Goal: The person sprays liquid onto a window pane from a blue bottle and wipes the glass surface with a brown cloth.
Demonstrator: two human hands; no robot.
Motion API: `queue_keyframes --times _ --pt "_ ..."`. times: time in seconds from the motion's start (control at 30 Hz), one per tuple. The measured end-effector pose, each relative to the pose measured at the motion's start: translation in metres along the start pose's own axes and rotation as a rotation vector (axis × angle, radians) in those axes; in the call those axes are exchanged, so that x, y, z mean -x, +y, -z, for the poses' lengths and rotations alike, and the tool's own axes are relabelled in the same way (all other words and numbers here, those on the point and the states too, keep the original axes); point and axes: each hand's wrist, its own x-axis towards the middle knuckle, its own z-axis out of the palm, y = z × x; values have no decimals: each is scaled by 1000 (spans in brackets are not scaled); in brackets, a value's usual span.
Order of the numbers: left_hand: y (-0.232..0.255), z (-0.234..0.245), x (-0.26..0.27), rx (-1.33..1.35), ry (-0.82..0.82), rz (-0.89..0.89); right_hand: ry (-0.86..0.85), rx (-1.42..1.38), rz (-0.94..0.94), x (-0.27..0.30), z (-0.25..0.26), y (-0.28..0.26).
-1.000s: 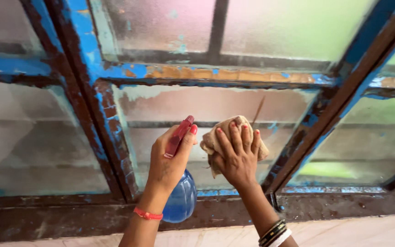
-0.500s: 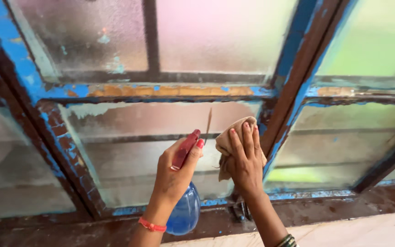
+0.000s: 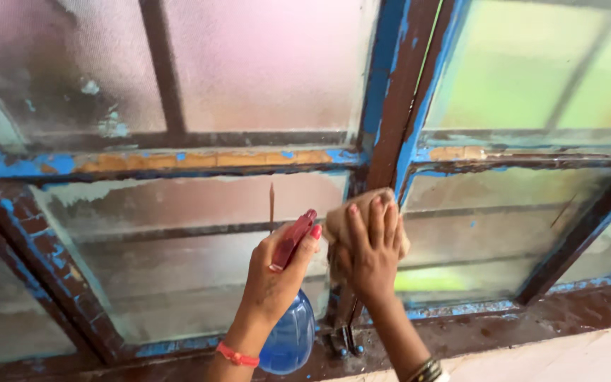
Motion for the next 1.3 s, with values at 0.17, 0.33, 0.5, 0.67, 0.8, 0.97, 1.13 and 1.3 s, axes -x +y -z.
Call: queue_keyframes --times 0.17,0.33,0.5,0.67,0.8,0.97,1.13,1.3 --pt "2 -18 -7 19 -33 -25 -76 -17 -34 0 6 10" --pt "12 -35 -30 187 -55 -115 18 -12 -31 -73 18 19" --pt "29 -36 -49 59 -36 -164 78 -33 -33 -88 21 12" --pt "38 -33 -50 64 -27 -205 39 -16 28 -54 19 16" --pt "44 -36 -57 136 -59 -214 46 2 68 -72 26 23" --pt "59 -35 -78 150 -101 -358 101 12 83 -132 39 27" --pt "86 -32 -83 64 -38 -257 150 -14 61 -157 46 18" --pt "96 -22 -80 114 -79 -265 120 7 85 -143 51 14"
